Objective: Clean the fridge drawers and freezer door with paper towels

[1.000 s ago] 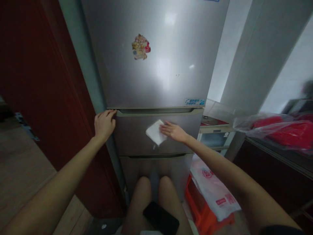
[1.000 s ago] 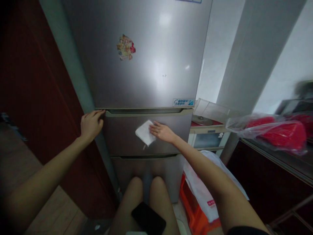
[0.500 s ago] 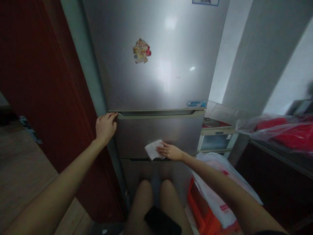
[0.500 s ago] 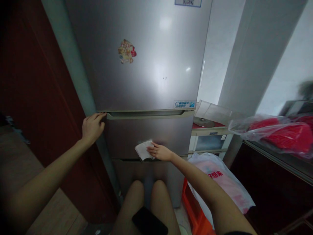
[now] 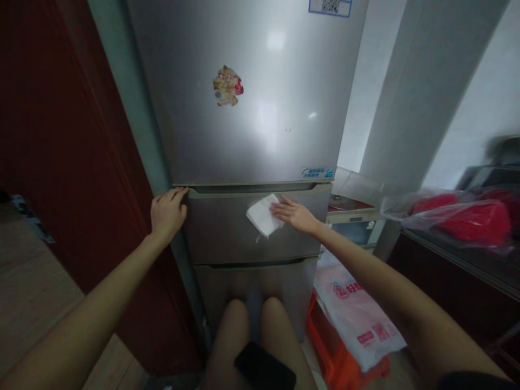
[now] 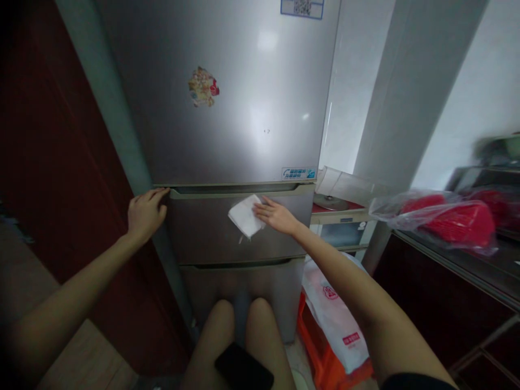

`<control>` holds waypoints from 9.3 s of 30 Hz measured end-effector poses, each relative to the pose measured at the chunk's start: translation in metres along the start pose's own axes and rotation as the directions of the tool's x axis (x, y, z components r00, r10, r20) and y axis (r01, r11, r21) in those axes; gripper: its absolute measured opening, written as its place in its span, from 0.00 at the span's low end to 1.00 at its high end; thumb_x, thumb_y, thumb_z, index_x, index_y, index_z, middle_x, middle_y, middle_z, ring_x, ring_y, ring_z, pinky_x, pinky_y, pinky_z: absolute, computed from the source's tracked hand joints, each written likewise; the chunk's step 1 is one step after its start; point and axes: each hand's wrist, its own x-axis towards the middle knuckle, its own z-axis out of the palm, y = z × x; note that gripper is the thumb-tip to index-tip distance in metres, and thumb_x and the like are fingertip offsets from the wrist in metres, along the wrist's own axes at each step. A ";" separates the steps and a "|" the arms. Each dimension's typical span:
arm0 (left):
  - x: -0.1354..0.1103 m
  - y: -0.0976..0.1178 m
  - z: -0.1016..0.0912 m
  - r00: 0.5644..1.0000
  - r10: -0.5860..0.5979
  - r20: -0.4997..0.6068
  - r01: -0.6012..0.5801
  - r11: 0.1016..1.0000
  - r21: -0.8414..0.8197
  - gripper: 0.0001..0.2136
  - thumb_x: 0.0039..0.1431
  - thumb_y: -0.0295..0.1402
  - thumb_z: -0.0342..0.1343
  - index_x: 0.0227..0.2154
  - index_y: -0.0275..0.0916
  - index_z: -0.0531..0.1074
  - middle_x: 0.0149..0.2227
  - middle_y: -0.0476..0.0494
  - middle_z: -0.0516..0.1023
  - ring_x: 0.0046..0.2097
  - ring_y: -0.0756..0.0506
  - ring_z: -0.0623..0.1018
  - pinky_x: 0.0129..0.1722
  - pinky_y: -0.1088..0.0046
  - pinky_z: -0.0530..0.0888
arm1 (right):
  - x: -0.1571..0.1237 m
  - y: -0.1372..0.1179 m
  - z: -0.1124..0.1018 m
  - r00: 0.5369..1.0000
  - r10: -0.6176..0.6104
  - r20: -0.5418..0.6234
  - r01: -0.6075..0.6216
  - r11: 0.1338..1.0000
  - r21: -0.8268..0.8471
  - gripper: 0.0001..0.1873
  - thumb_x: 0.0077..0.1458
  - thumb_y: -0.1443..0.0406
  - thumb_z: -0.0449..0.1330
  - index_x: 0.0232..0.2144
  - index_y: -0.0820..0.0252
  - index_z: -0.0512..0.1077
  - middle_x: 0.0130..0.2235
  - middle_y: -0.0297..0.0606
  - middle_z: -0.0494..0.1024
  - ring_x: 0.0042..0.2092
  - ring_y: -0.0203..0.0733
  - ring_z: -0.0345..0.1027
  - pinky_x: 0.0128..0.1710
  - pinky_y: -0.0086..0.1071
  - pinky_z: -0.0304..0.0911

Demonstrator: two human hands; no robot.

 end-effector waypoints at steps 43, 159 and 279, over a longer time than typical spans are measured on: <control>0.002 0.000 -0.002 0.999 -0.021 0.025 0.021 1.000 0.004 0.22 0.57 0.27 0.45 0.55 0.40 0.65 0.53 0.38 0.72 0.53 0.36 0.71 0.52 0.56 0.64 | -0.103 -0.087 0.093 0.988 -0.094 0.119 0.073 0.982 0.173 0.12 0.61 0.70 0.52 0.41 0.61 0.75 0.52 0.38 0.74 0.62 0.39 0.55 0.66 0.46 0.46; 0.001 0.005 -0.005 0.999 -0.033 0.030 0.032 0.999 0.044 0.21 0.59 0.31 0.43 0.56 0.38 0.64 0.54 0.39 0.71 0.53 0.38 0.71 0.52 0.60 0.63 | -0.081 -0.017 -0.025 -0.479 0.770 -0.423 -0.522 0.137 0.842 0.20 0.52 0.56 0.52 0.41 0.66 0.68 0.38 0.44 0.73 0.41 0.41 0.69 0.45 0.36 0.66; 0.003 0.010 -0.010 0.998 -0.037 0.053 0.034 0.998 0.061 0.21 0.58 0.30 0.44 0.54 0.35 0.65 0.53 0.36 0.71 0.51 0.37 0.72 0.49 0.61 0.66 | -0.015 -0.009 0.026 -0.128 0.876 -0.464 -0.634 0.288 0.718 0.27 0.59 0.69 0.40 0.57 0.71 0.63 0.61 0.44 0.61 0.65 0.37 0.48 0.65 0.42 0.43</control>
